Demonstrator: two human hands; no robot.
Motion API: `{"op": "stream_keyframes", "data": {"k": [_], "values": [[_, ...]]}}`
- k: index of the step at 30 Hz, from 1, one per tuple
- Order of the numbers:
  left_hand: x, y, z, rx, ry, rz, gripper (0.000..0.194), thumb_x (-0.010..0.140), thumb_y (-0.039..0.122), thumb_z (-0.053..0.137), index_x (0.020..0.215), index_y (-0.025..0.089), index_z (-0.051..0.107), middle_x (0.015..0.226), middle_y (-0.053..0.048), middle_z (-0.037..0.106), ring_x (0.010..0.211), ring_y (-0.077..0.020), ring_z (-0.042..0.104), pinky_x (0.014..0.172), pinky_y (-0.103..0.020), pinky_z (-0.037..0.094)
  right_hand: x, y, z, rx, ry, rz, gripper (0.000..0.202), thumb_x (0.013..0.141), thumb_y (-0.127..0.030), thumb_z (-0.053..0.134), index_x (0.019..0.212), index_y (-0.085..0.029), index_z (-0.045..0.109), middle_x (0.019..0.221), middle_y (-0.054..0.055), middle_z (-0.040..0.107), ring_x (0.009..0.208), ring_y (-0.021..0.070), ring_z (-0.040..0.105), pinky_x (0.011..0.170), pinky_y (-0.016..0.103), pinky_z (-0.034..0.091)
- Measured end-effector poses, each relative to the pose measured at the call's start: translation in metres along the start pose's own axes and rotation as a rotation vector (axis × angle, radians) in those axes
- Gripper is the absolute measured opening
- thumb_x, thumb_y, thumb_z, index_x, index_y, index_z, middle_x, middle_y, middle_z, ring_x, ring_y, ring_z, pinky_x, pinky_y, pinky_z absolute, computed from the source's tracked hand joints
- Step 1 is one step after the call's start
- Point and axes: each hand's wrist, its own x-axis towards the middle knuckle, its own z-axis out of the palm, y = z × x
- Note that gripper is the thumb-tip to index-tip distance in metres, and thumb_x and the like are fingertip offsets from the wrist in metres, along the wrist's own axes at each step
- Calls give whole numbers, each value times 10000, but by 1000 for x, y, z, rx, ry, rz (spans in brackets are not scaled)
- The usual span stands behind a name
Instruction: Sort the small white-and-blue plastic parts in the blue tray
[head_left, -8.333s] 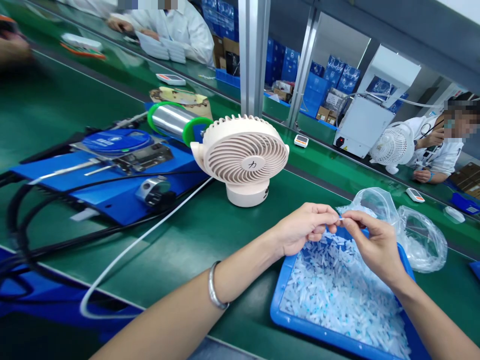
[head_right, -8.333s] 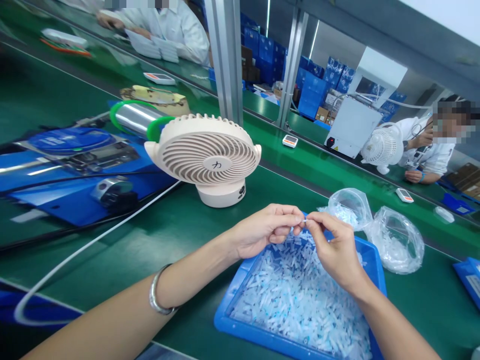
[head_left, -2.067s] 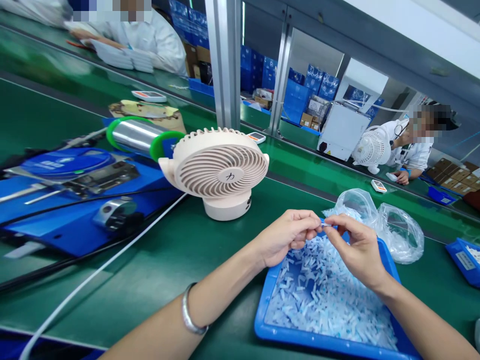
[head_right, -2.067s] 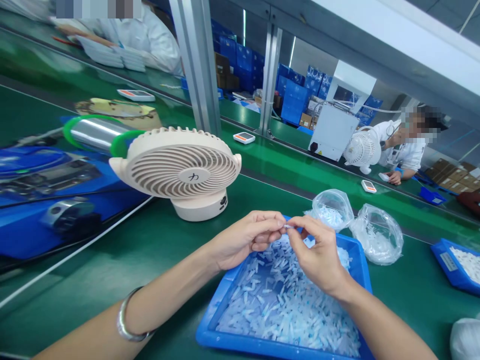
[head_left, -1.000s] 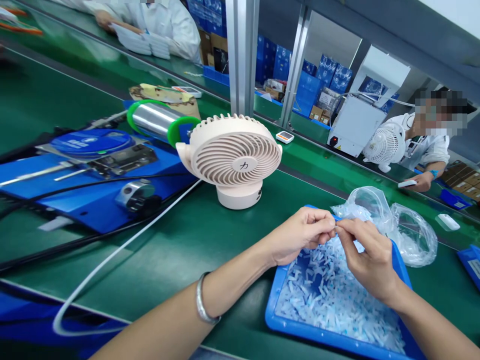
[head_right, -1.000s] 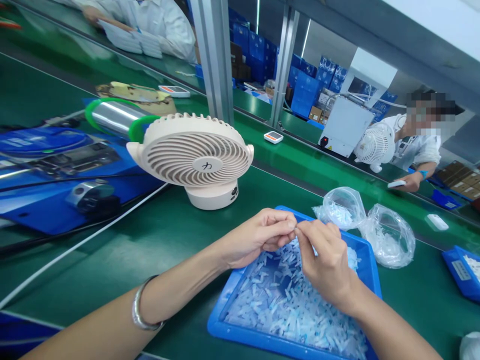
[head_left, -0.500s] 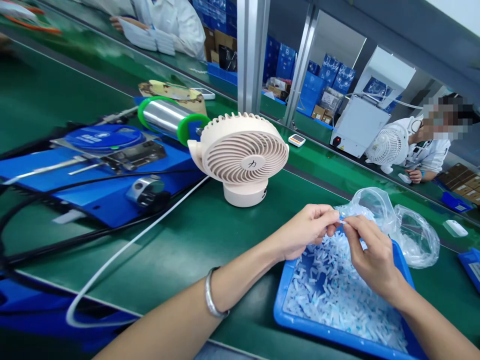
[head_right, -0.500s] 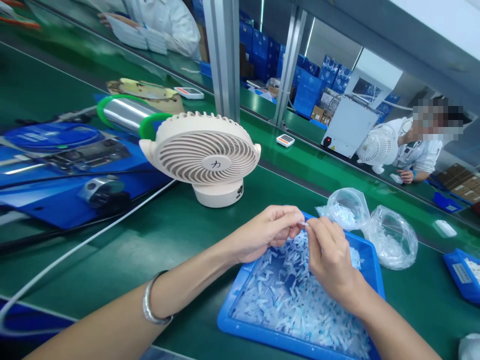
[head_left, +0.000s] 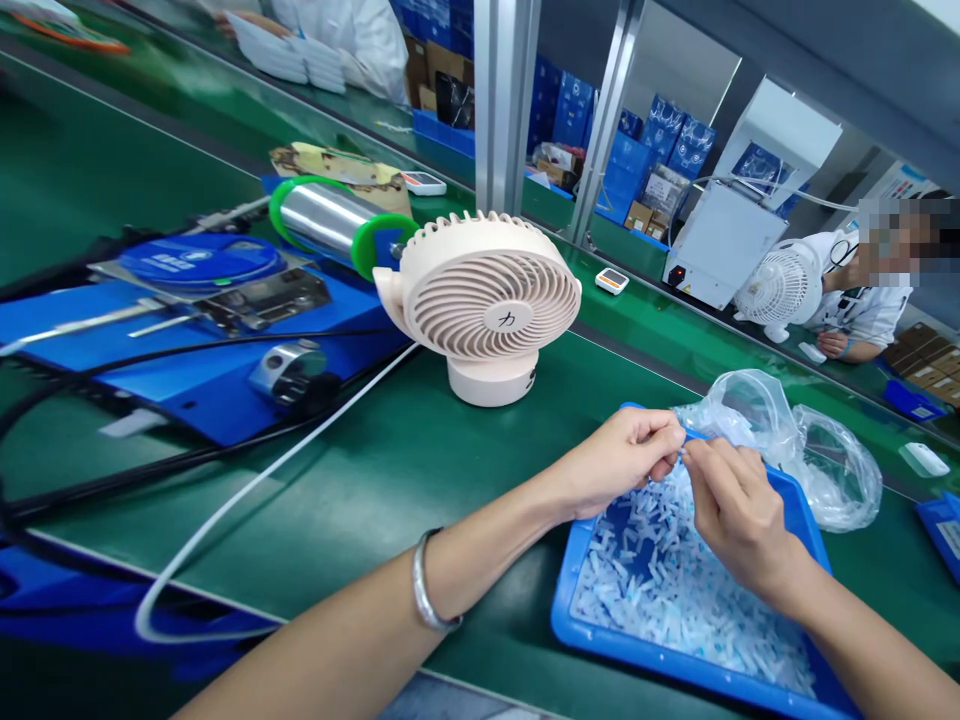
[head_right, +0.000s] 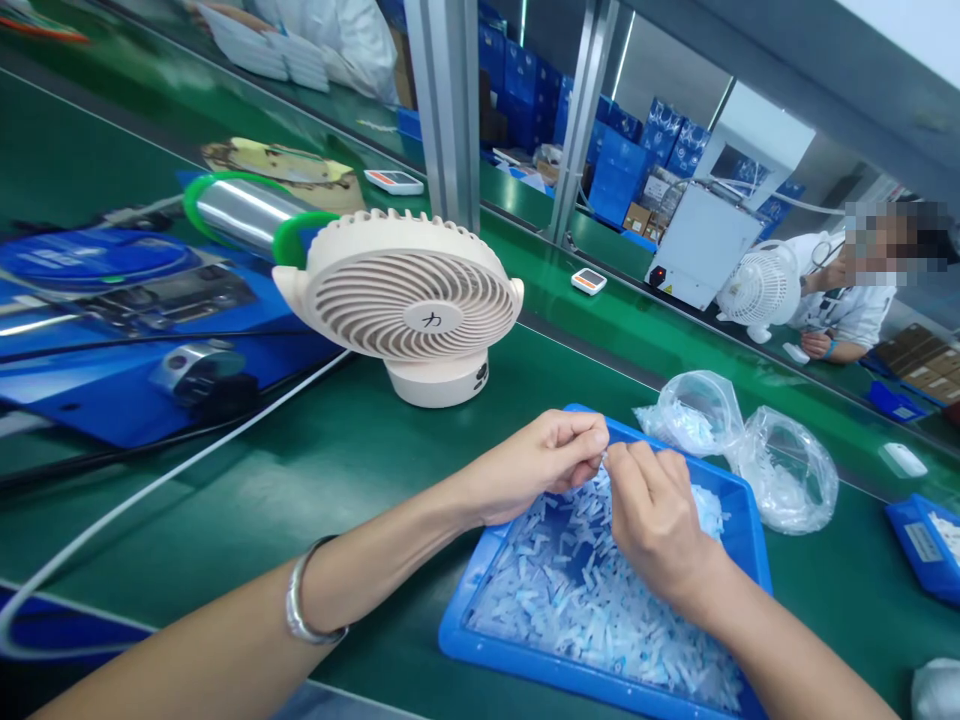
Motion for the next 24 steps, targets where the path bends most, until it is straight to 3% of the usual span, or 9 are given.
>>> {"op": "stream_keyframes", "data": {"k": [5,10,16,19,22,24], "values": [[-1,1,2,47,12,-4,312,792,274,417,509,159,353,426,62,333,401,-40,254,386,-183,164,-3,0,1,-32,-5,-21,144,796,-13,409,820,-120,502,574,27,479,535,138,384,519,279,282],[-1,3,5,68,50,2,327,790,260,429,485,154,376,408,62,340,386,-35,282,379,-180,192,-1,-2,2,-14,9,17,163,807,-36,418,723,-148,499,554,18,476,509,124,371,516,269,291],[6,6,-2,-217,306,-126,263,738,126,449,475,119,435,440,37,415,356,-4,259,349,-161,155,5,6,7,161,-19,208,167,827,-234,469,711,-135,538,582,24,531,534,114,458,529,250,363],[9,9,-7,-365,382,-192,222,669,31,444,457,93,466,494,-15,498,378,-7,333,357,-148,231,7,15,-2,329,-294,338,200,819,-292,473,717,-149,570,601,11,566,524,102,486,513,237,380],[9,12,-10,-415,395,-220,203,649,10,453,461,76,493,527,-61,545,435,-39,440,394,-147,326,4,26,-21,489,-668,286,160,797,-300,506,847,-181,600,758,13,621,584,98,540,545,229,416],[9,13,-10,-448,402,-236,208,653,7,456,460,76,493,541,-75,559,476,-56,485,427,-146,369,-3,34,-36,494,-801,256,201,775,-298,538,945,-200,587,849,22,624,618,102,556,565,230,433]]}}
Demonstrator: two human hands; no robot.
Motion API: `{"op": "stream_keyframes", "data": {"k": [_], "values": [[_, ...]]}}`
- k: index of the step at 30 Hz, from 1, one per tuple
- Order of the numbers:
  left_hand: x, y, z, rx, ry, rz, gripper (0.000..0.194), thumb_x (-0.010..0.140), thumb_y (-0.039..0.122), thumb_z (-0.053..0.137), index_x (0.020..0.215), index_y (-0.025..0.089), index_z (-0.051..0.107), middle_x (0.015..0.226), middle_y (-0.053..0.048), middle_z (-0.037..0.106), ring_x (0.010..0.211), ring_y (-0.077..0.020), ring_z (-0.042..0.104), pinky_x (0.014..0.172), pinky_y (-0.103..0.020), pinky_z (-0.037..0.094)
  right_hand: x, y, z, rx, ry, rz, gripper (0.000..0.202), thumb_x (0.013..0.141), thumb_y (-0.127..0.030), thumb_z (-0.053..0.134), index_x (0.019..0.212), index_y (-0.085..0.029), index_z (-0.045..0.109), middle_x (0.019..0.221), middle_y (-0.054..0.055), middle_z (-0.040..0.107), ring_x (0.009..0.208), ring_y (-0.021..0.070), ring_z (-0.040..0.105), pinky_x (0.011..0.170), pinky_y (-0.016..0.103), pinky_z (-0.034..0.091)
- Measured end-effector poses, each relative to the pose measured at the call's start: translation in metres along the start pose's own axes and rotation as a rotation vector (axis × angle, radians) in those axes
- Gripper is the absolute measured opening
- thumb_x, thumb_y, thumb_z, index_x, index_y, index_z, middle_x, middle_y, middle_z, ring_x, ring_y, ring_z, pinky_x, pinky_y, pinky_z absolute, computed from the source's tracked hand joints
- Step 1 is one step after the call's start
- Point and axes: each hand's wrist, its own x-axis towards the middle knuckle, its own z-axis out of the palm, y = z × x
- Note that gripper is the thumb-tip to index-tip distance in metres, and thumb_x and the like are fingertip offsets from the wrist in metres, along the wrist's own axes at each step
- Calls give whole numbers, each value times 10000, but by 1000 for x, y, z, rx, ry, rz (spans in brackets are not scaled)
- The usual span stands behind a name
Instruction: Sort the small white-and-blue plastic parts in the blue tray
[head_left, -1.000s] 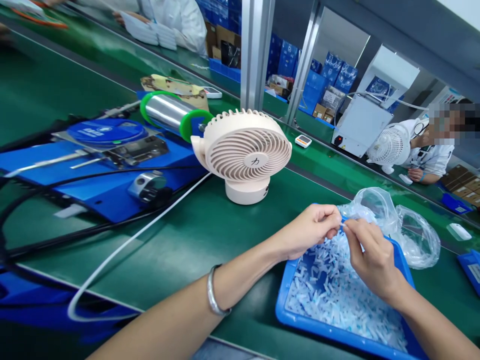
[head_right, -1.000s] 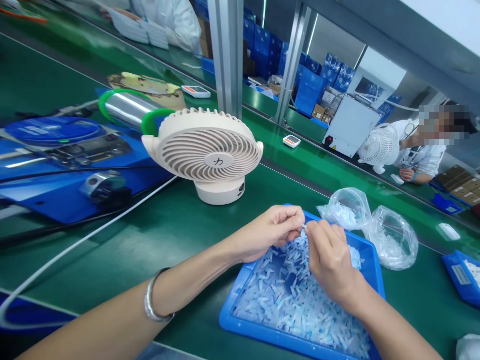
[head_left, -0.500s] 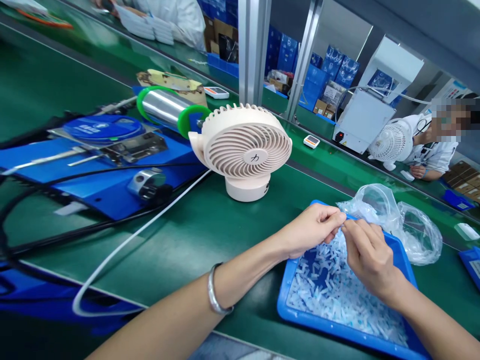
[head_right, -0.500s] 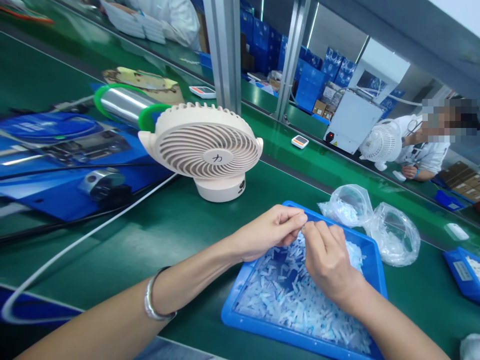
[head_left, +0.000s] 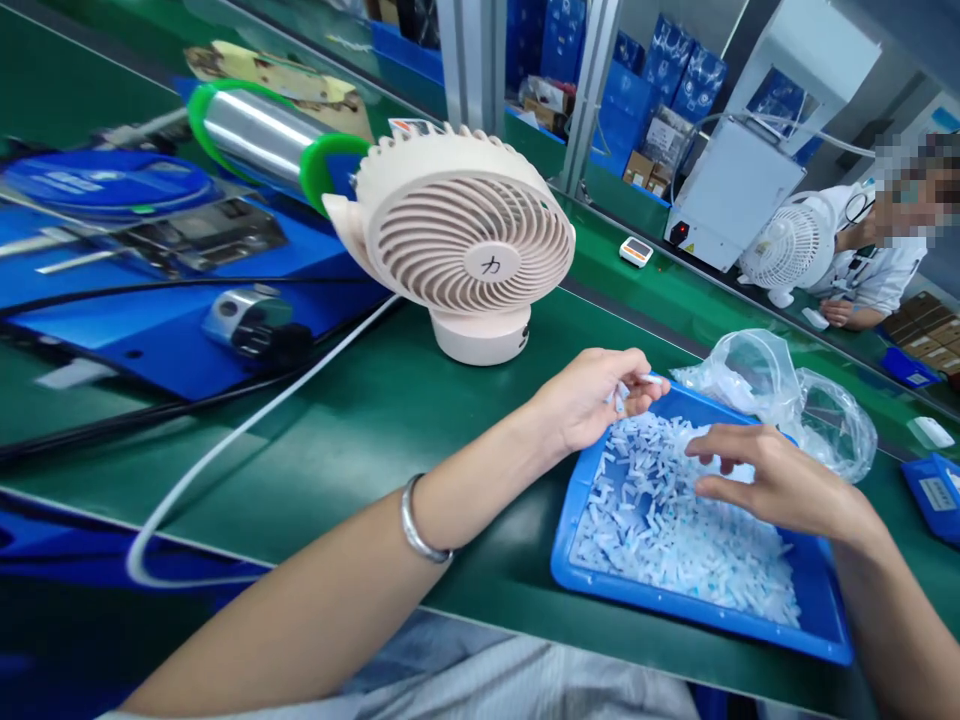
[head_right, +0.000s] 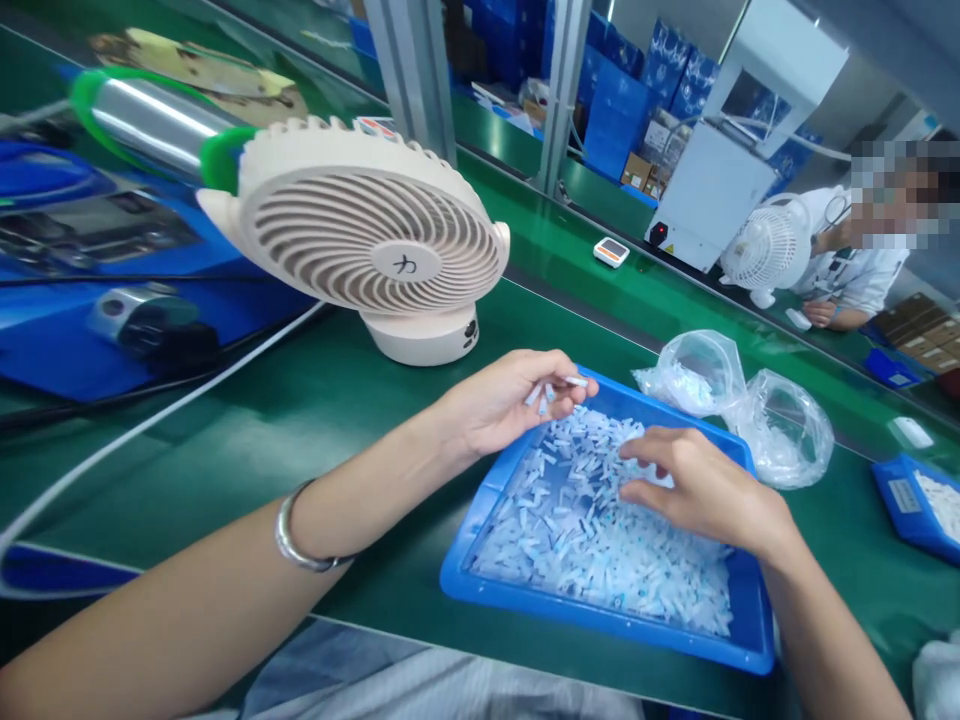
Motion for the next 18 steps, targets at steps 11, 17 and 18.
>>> {"op": "stream_keyframes", "data": {"k": [11,17,18], "values": [[-8,-1,1,70,-85,56,250,610,-12,468,421,131,387,408,43,382,359,-14,283,328,-143,208,-35,1,9,-258,-26,40,143,820,-216,461,891,-172,577,765,48,561,620,134,525,541,254,407],[-8,-4,-1,107,-142,98,192,649,106,549,504,141,429,423,58,360,366,-19,262,338,-146,197,12,3,37,-481,125,-61,160,814,-158,443,804,-98,591,767,96,519,653,159,465,598,297,386],[-7,-4,-2,103,-145,92,175,651,109,549,518,139,438,432,56,368,370,-19,266,340,-145,197,16,5,40,-505,107,-57,142,803,-151,461,786,-98,591,776,98,517,650,155,459,600,293,382]]}}
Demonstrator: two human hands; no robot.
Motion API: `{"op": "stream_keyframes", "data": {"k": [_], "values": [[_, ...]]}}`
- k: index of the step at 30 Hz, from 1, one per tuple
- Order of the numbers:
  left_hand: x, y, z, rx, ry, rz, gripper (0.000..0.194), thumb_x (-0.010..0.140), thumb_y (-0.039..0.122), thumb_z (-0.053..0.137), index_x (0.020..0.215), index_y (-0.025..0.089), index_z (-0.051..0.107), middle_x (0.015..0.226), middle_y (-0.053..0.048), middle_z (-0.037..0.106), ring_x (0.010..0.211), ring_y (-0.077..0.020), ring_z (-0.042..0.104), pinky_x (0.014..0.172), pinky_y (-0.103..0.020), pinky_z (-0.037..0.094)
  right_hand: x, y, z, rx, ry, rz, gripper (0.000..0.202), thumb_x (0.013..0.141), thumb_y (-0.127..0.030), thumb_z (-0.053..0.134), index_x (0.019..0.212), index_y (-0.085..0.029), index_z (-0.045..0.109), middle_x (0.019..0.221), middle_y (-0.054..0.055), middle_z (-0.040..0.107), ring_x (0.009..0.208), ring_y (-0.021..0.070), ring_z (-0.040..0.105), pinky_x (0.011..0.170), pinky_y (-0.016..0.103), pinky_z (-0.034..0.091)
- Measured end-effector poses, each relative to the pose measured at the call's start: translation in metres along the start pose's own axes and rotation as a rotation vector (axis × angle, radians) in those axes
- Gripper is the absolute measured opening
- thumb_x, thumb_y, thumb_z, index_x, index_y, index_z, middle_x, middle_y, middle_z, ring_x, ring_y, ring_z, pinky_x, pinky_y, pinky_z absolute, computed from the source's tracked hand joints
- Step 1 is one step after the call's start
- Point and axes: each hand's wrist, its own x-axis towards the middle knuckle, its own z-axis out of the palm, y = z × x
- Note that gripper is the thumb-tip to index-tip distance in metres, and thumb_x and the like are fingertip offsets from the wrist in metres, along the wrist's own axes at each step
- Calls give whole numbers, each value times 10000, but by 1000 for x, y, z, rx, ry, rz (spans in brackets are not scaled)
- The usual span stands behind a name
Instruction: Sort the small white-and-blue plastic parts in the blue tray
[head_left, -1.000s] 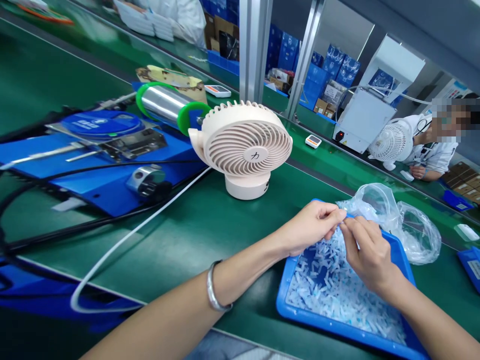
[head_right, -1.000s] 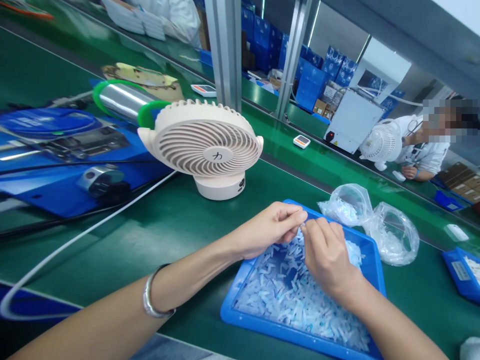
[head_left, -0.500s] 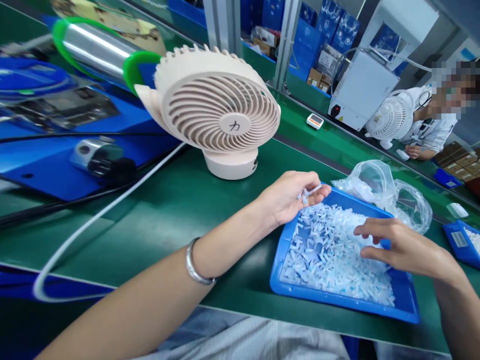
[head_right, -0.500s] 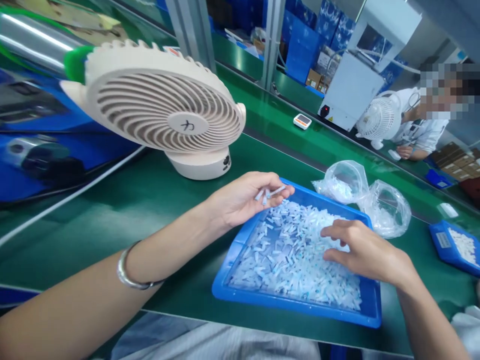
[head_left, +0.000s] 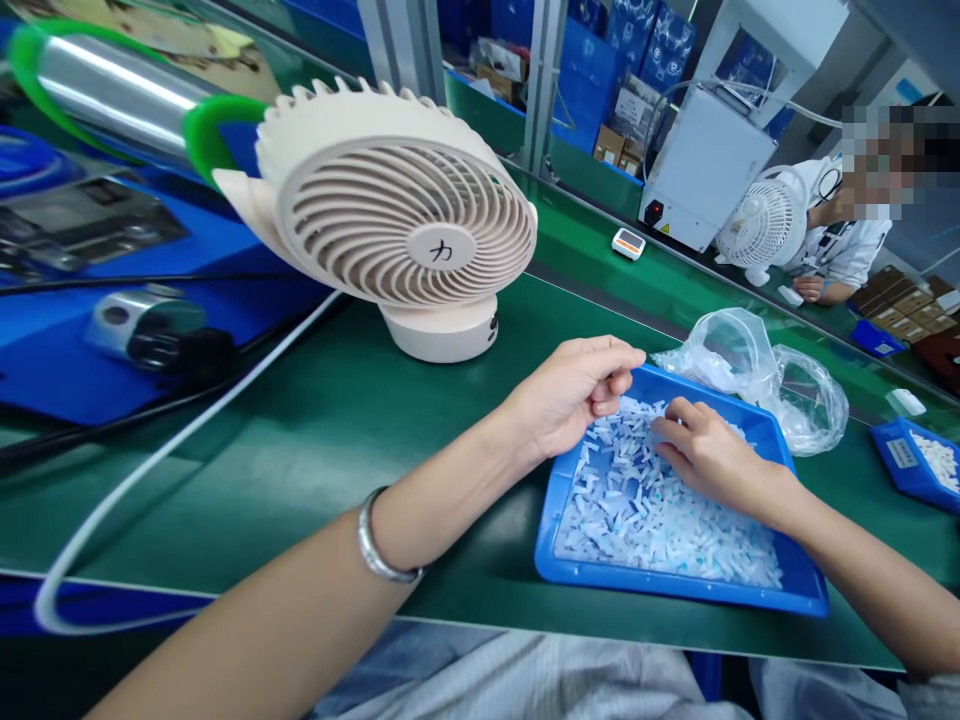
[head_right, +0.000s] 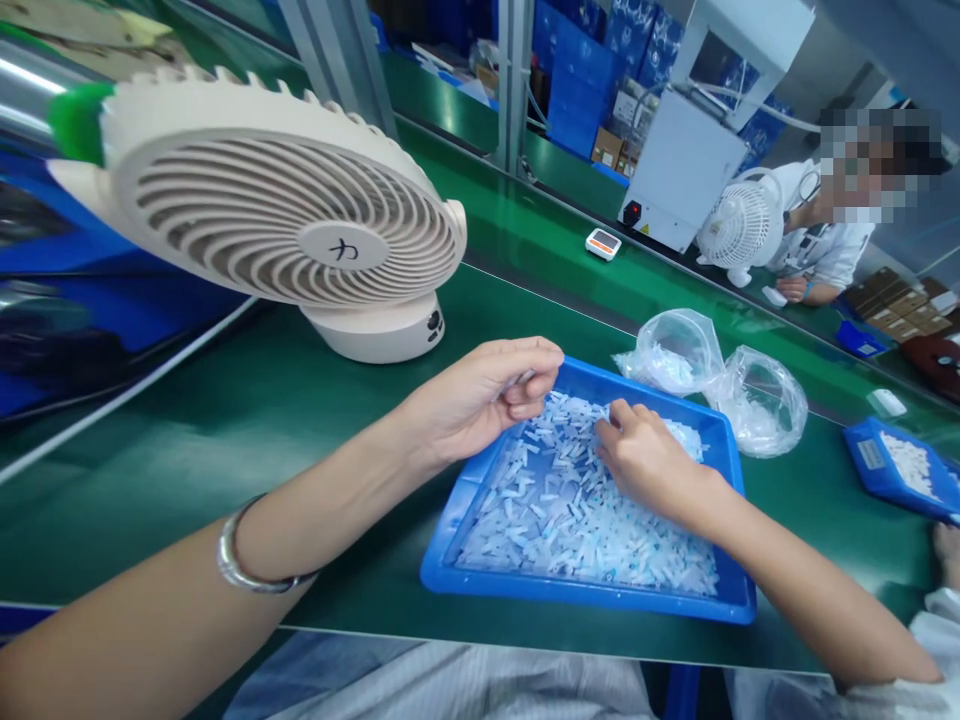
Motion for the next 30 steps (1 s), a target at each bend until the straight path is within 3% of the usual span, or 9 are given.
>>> {"op": "stream_keyframes", "data": {"k": [7,17,23,30], "values": [[0,1,-1,3,-48,-47,195,695,100,512,524,136,424,434,50,368,373,-19,271,342,-143,198,-3,1,13,-129,-59,39,144,775,-75,446,749,-123,579,802,94,520,624,146,437,575,280,342],[2,3,0,32,-20,-64,206,725,53,453,528,114,468,431,37,394,365,-16,282,337,-134,219,6,-18,-1,-257,-181,93,170,768,-68,446,775,-119,609,846,150,552,721,206,492,614,329,332],[3,5,1,39,1,-99,221,741,41,427,534,104,474,416,34,400,348,-11,298,328,-124,234,11,-24,-8,-198,-280,-24,210,790,-75,411,742,-116,611,872,142,545,826,209,469,708,356,325],[4,6,1,20,0,-135,221,756,43,409,556,97,488,413,24,422,333,-11,314,320,-120,244,-5,-5,-24,-12,-336,102,229,784,-49,360,882,-81,564,845,127,532,735,180,497,633,299,358]]}}
